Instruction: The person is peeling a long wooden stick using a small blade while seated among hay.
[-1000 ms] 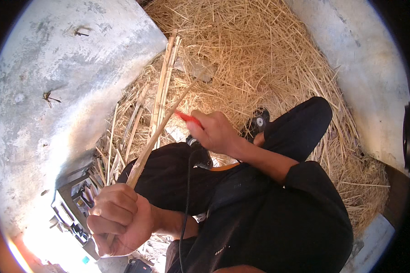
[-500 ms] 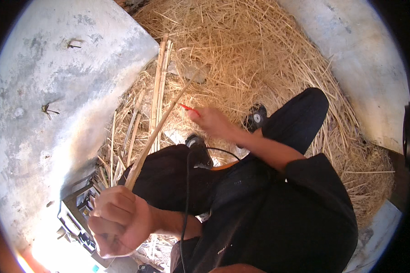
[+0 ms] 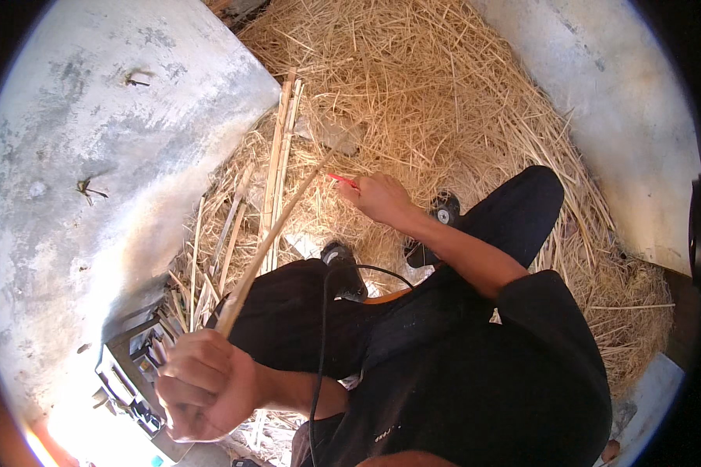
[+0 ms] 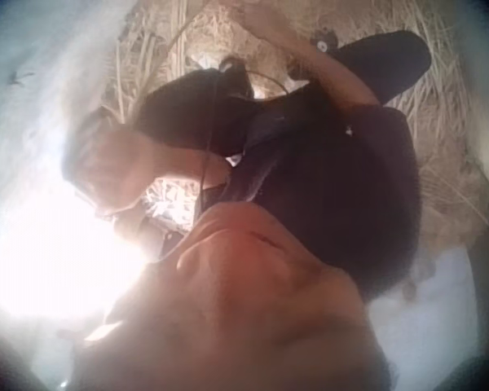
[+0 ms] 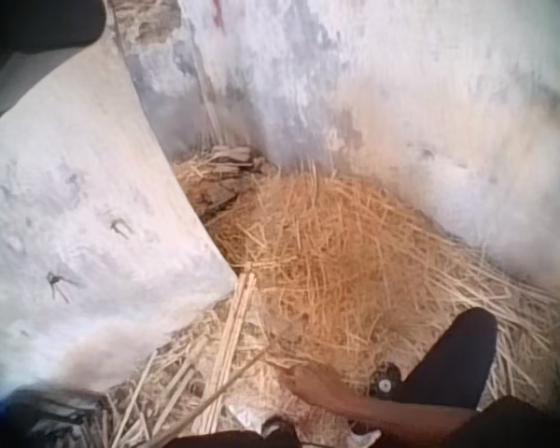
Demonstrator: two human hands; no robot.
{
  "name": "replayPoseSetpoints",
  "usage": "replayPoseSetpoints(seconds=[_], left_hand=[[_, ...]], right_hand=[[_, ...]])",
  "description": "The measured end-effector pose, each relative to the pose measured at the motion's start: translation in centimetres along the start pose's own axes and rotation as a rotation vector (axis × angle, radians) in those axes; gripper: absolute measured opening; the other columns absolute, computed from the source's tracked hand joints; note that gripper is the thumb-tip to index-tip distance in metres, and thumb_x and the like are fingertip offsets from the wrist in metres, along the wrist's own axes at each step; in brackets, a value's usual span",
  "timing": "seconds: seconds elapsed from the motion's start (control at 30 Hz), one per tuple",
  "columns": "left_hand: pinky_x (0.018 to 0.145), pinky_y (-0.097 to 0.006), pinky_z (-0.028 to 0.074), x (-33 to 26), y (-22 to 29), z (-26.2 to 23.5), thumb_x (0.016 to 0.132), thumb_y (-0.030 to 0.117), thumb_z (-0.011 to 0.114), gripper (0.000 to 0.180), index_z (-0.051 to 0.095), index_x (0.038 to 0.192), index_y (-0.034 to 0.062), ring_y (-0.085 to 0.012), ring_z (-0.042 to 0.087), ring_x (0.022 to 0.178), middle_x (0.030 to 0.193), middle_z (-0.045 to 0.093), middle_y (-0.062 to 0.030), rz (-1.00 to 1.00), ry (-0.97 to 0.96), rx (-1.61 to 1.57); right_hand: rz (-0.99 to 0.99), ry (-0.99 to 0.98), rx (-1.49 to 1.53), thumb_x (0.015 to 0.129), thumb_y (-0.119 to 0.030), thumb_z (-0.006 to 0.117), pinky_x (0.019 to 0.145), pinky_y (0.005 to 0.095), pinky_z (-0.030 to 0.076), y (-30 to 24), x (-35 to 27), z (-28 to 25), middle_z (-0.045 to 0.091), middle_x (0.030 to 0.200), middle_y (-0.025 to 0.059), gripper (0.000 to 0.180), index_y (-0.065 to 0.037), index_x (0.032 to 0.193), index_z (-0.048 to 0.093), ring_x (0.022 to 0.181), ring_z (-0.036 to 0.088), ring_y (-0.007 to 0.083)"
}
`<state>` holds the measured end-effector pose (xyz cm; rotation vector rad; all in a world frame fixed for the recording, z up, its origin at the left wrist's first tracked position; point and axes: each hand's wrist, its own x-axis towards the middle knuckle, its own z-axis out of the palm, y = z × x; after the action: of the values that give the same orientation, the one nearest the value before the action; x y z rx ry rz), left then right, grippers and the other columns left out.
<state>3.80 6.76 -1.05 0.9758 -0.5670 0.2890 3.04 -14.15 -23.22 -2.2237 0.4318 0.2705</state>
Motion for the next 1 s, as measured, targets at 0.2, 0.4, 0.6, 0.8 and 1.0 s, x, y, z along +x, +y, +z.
replayPoseSetpoints(seconds=[0.2,0.4,0.6,0.8,1.0], left_hand=[[0.032,-0.023,0.015,-0.3,0.5,-0.1,0.083,0.029,0.043,0.041,0.031,0.048,0.0117,-0.0075,0.020,0.029,0.035,0.026,0.0006,0.020,-0.009,0.001],[0.031,-0.022,0.015,-0.1,-0.2,0.7,0.082,0.028,0.042,0.041,0.030,0.047,0.0113,-0.0074,0.021,0.027,0.034,0.027,-0.0004,0.006,-0.092,-0.031],[0.035,-0.024,0.012,0.1,0.1,0.5,0.083,0.020,0.038,0.032,0.030,0.052,0.0145,-0.0069,0.015,0.033,0.040,0.022,0.0031,0.027,-0.118,-0.007],[0.036,-0.024,0.017,-0.1,0.3,-1.1,0.082,0.018,0.038,0.030,0.031,0.054,0.0144,-0.0085,0.020,0.033,0.040,0.024,0.0024,-0.002,-0.202,0.076],[0.052,-0.030,0.035,-2.0,2.5,-5.5,0.083,0.019,0.042,0.018,0.041,0.068,0.0081,-0.0158,0.039,0.050,0.055,0.040,-0.0040,-0.002,-0.145,0.334]], right_hand=[[-0.392,0.094,0.113,0.090,-0.046,0.038,0.051,0.0463,0.045,-6.6,-3.6,-1.2,0.055,0.055,0.0197,0.050,-0.003,0.079,0.062,0.051,0.056,0.0380],[0.143,-0.023,-0.237,0.090,-0.044,0.037,0.061,0.0476,0.048,9.3,4.5,2.7,0.059,0.067,0.0231,0.051,-0.001,0.102,0.061,0.064,0.060,0.0376],[-0.140,0.143,0.096,0.087,-0.043,0.041,0.054,0.0485,0.045,-0.2,0.4,-0.4,0.059,0.063,0.0226,0.048,-0.001,0.088,0.063,0.060,0.059,0.0380],[-0.169,0.002,-0.042,0.091,-0.047,0.035,0.060,0.0466,0.045,2.4,3.4,1.2,0.058,0.064,0.0226,0.056,0.001,0.077,0.061,0.062,0.059,0.0348],[0.213,-0.028,-0.191,0.090,-0.050,0.035,0.057,0.0436,0.046,12.6,8.9,1.5,0.058,0.060,0.0202,0.064,0.003,0.067,0.061,0.057,0.058,0.0365]])
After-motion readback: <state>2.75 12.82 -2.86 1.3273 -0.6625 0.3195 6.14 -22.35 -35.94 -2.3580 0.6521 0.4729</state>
